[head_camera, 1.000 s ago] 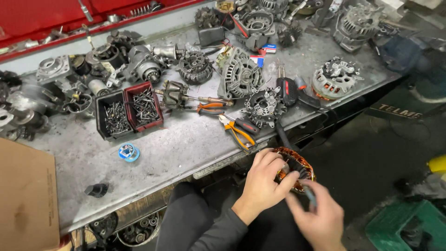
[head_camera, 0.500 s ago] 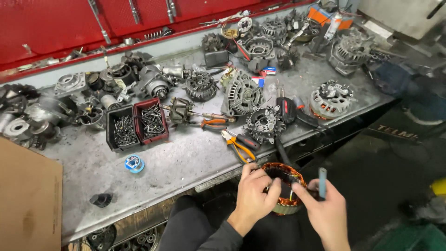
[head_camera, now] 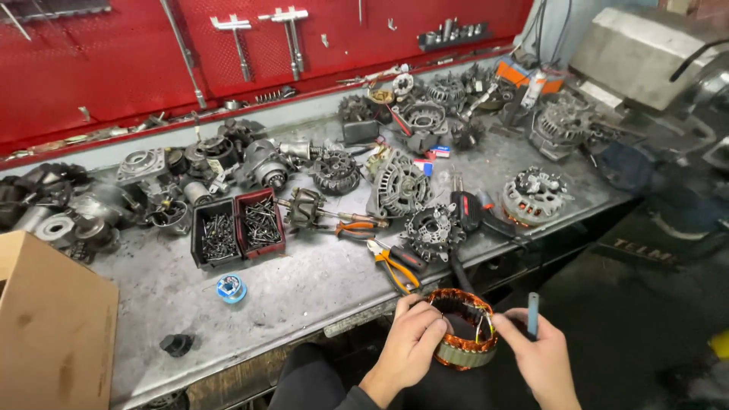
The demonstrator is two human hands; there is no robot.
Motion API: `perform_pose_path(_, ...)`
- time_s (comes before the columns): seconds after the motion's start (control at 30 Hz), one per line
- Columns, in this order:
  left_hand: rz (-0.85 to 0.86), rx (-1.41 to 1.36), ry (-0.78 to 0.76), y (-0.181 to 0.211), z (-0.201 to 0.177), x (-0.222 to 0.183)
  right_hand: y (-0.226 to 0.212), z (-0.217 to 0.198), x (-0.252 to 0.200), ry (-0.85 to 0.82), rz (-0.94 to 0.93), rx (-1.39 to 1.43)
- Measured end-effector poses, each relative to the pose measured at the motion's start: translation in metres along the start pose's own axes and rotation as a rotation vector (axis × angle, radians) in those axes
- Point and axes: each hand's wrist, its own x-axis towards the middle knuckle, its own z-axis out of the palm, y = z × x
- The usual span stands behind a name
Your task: The person sits on the floor holding an alternator stator with copper windings on their lap and uses a small hand tool to trim and clean the wire ends around the stator, rotating the stator to reach different sections.
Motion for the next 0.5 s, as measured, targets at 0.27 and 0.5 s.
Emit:
perform_pose_path(0.27, -0.1, -0.031, -0.004, -0.003, 0.006, -0.002, 0.011, 0.004, 0.034, 0.03, -0.086, 0.007)
perform_pose_path(0.5, -0.117, -0.037, 0.024, -0.007, 0.003, -0.004, 0.006, 0.006, 0.05, -0.242, -0.123, -0.04)
